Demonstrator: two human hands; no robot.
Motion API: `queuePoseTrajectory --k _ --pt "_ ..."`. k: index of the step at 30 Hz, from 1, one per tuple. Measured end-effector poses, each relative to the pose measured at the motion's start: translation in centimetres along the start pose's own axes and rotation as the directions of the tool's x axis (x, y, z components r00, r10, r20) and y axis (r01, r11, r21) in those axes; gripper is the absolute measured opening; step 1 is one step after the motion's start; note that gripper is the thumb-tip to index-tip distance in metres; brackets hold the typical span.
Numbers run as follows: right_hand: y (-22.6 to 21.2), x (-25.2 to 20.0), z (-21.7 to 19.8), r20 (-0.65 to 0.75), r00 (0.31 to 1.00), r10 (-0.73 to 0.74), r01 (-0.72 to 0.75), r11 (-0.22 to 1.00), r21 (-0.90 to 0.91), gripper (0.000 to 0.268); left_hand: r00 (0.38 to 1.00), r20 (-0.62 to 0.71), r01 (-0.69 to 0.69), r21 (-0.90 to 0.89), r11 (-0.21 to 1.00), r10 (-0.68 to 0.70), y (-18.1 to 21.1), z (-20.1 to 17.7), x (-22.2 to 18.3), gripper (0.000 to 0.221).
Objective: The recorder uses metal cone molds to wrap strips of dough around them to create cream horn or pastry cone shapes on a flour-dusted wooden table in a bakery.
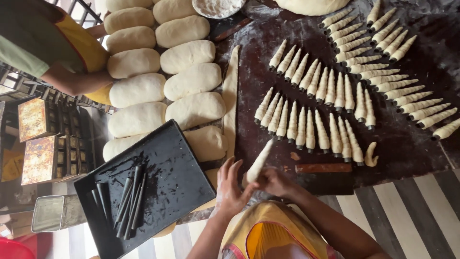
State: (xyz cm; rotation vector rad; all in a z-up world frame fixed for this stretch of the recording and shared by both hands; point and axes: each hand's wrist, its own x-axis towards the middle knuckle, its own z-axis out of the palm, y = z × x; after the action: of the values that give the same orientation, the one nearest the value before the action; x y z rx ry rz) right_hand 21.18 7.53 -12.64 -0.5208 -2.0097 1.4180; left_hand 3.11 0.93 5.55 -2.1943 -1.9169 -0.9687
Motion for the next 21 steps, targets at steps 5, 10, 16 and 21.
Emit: queuePoseTrajectory --k 5,10,16,21 --pt "1.2 -1.2 -1.1 0.093 0.995 0.036 -0.03 0.997 -0.067 0.013 0.938 0.295 0.275 -0.316 0.908 -0.181 0.4 5.7 -1.1 0.056" --pt "-5.8 0.4 -6.0 -0.052 0.959 0.28 -0.277 0.96 0.049 0.039 0.849 0.305 0.502 -0.21 0.839 -0.432 2.4 10.8 -2.0 0.027" --pt "-1.1 -2.9 -9.0 0.345 0.89 0.297 -0.295 0.954 -0.061 0.02 0.986 0.129 0.138 -0.258 0.956 -0.107 3.8 13.0 -2.2 0.034" --pt "-3.2 -3.0 -9.5 0.389 0.873 0.295 -0.292 0.954 -0.069 0.024 0.857 -0.04 0.515 -0.01 0.857 -0.515 0.0 14.2 -3.2 0.032"
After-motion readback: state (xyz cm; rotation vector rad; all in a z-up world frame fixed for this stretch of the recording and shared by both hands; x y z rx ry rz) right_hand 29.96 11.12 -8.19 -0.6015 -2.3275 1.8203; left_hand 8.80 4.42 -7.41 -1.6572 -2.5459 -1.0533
